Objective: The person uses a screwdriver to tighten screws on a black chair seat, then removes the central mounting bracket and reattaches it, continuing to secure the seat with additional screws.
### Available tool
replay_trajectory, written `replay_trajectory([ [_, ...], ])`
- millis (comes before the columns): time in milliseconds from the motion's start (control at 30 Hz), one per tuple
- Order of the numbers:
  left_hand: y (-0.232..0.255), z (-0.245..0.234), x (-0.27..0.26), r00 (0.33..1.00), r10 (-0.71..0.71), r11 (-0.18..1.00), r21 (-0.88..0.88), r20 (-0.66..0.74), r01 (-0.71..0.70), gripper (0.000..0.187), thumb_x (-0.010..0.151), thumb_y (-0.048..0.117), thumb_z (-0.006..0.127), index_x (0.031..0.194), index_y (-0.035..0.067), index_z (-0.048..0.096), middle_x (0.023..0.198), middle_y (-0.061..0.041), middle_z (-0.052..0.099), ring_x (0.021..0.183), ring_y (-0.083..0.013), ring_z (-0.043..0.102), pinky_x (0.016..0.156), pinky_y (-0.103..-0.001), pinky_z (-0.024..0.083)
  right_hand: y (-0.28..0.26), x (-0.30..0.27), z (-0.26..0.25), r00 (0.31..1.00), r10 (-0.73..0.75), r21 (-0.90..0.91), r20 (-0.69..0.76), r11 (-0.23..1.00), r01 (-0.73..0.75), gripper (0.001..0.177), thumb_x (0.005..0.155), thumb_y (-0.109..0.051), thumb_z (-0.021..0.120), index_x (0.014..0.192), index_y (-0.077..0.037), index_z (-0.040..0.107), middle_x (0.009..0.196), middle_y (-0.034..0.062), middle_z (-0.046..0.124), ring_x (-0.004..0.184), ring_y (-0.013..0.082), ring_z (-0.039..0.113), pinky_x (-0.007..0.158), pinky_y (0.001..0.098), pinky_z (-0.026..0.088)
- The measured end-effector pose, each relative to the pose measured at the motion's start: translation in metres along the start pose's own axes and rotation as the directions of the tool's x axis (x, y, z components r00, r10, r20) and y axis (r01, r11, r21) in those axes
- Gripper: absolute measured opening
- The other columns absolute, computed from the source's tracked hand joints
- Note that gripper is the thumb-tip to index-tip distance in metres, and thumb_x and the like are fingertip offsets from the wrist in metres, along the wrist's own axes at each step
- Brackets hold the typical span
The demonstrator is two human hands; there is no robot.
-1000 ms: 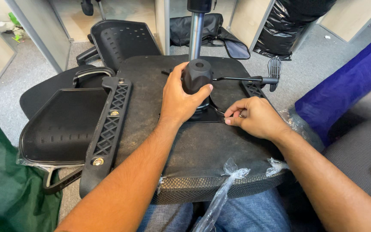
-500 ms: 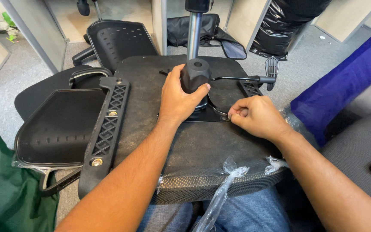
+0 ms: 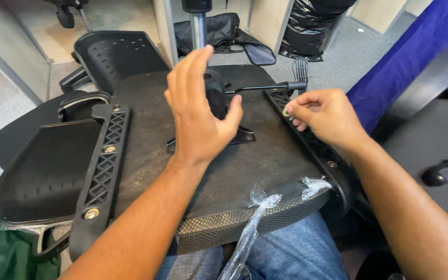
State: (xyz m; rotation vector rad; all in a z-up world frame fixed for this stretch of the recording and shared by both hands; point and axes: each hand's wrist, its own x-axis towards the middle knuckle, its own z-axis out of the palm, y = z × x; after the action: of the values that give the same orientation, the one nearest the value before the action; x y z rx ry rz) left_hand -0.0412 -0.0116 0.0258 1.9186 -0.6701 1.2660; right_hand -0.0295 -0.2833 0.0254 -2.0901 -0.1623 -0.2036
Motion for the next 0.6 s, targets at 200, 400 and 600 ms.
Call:
replay_trajectory([
  [200,0.042,0.013,-0.011,0.971,0.084,0.903,-0.429,0.224,0.021,0.084,0.085,0.01,0.08,0.156,0.003,0.035,0.144,-0.016,0.055,0.137,-0.0321,0.053,0.125,-0.042,0.041,-0.001,-0.027,-0.062,0.984,0.019,-0.164,-0.176,0.985,-0.048,0.017,0.095,-0.012,0.072,0.105,0.001,0.077,0.083,0.0081,0.074,0.066,0.0111,0.064,0.063,0.0258,0.053],
  [400,0.048,0.02,-0.014,0.942,0.085,0.872,-0.481,0.326,0.088,0.084,0.084,0.01,0.08,0.154,0.002,0.036,0.148,-0.017,0.056,0.139,-0.0336,0.054,0.118,-0.04,0.044,0.049,-0.074,-0.141,0.902,0.171,-0.18,-0.397,0.949,-0.259,0.017,0.098,-0.012,0.073,0.107,0.001,0.078,0.088,0.0098,0.074,0.072,0.0123,0.062,0.069,0.0275,0.05],
  [600,0.047,0.022,-0.018,0.932,0.116,0.879,-0.472,0.344,0.065,0.085,0.084,0.011,0.081,0.155,0.0,0.035,0.148,-0.017,0.056,0.138,-0.0346,0.054,0.117,-0.041,0.043,0.151,-0.117,-0.25,0.806,0.332,-0.3,-0.49,0.804,-0.514,0.024,0.103,-0.019,0.07,0.109,0.003,0.077,0.086,0.0167,0.072,0.073,0.0199,0.065,0.072,0.0332,0.054],
])
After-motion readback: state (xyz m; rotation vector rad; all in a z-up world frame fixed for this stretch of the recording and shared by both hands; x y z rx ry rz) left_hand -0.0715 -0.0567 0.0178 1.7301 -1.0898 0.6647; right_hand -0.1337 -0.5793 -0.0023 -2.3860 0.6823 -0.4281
